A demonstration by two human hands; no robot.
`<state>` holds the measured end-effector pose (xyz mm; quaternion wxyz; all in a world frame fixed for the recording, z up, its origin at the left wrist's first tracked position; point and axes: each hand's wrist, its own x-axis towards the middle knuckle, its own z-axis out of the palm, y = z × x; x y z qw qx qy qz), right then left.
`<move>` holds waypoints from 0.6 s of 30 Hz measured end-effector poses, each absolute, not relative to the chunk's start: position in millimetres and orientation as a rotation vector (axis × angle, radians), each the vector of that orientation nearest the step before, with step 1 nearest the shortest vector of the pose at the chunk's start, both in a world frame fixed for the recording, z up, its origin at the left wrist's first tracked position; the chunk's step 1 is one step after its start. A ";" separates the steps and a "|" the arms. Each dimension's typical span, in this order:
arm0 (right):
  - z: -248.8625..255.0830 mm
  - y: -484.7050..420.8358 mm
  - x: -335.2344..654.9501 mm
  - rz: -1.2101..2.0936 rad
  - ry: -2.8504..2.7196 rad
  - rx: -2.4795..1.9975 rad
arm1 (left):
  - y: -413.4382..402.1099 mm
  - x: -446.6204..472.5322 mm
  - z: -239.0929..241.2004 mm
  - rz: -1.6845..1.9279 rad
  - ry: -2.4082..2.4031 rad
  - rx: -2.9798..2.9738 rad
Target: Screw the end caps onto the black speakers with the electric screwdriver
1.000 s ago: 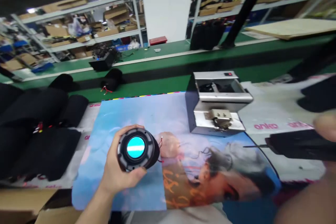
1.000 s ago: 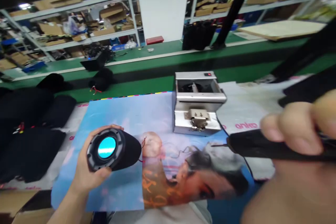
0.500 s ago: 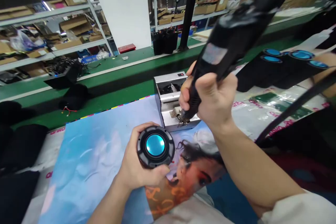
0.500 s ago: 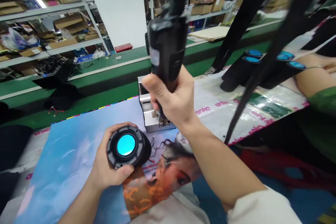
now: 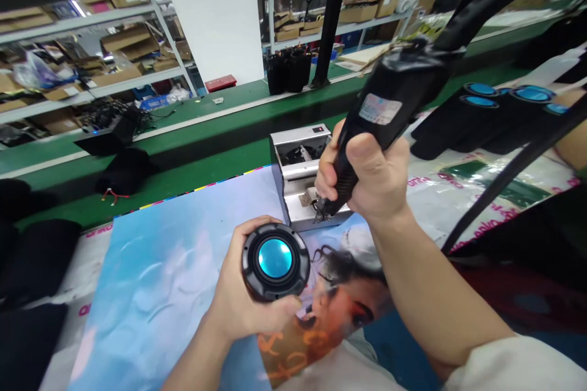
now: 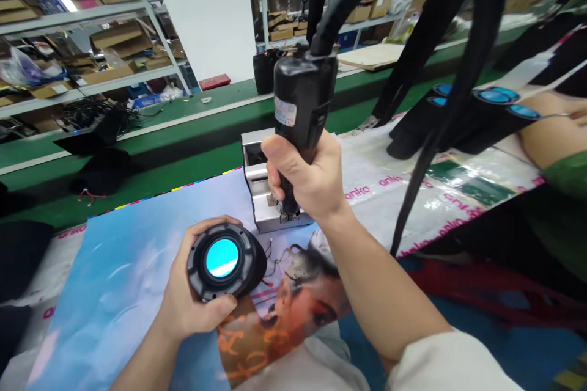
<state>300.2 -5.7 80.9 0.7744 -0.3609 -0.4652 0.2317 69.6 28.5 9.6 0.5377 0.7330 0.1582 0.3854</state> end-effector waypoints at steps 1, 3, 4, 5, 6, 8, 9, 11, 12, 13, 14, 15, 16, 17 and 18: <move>82.2 -5.9 300.7 0.514 -1.012 -0.769 | 28.5 70.2 9.4 0.922 0.376 1.747; 86.3 -7.7 299.9 0.486 -0.989 -0.741 | 28.5 71.9 9.0 0.944 0.375 1.760; 88.9 -9.2 298.4 0.442 -0.961 -0.730 | 28.5 72.9 8.9 0.955 0.372 1.768; 91.5 -11.0 296.5 0.387 -0.929 -0.723 | 28.5 73.7 8.8 0.963 0.368 1.776; 93.9 -12.7 294.4 0.338 -0.908 -0.720 | 28.5 74.2 8.8 0.969 0.365 1.782; 96.7 -14.9 290.5 0.300 -0.913 -0.709 | 28.6 74.5 9.0 0.974 0.369 1.790; 96.6 -15.1 289.1 0.305 -0.932 -0.702 | 28.7 74.3 9.2 0.974 0.376 1.793; 93.6 -13.8 288.0 0.344 -0.965 -0.694 | 29.1 73.4 9.6 0.972 0.386 1.799; 91.1 -12.7 288.2 0.363 -0.963 -0.703 | 29.3 73.0 9.9 0.970 0.388 1.800; 88.4 -11.5 288.7 0.380 -0.949 -0.722 | 29.4 72.6 10.1 0.967 0.389 1.801; 85.8 -10.4 289.5 0.396 -0.933 -0.743 | 29.5 72.3 10.4 0.961 0.387 1.799; 83.3 -9.6 290.5 0.415 -0.917 -0.761 | 29.6 72.1 10.5 0.957 0.386 1.796; 81.2 -9.0 291.6 0.428 -0.902 -0.770 | 29.6 72.1 10.6 0.955 0.385 1.793; 79.4 -8.8 292.6 0.437 -0.891 -0.774 | 29.6 72.2 10.5 0.954 0.385 1.790; 78.0 -9.0 293.6 0.445 -0.885 -0.773 | 29.6 72.4 10.3 0.957 0.386 1.787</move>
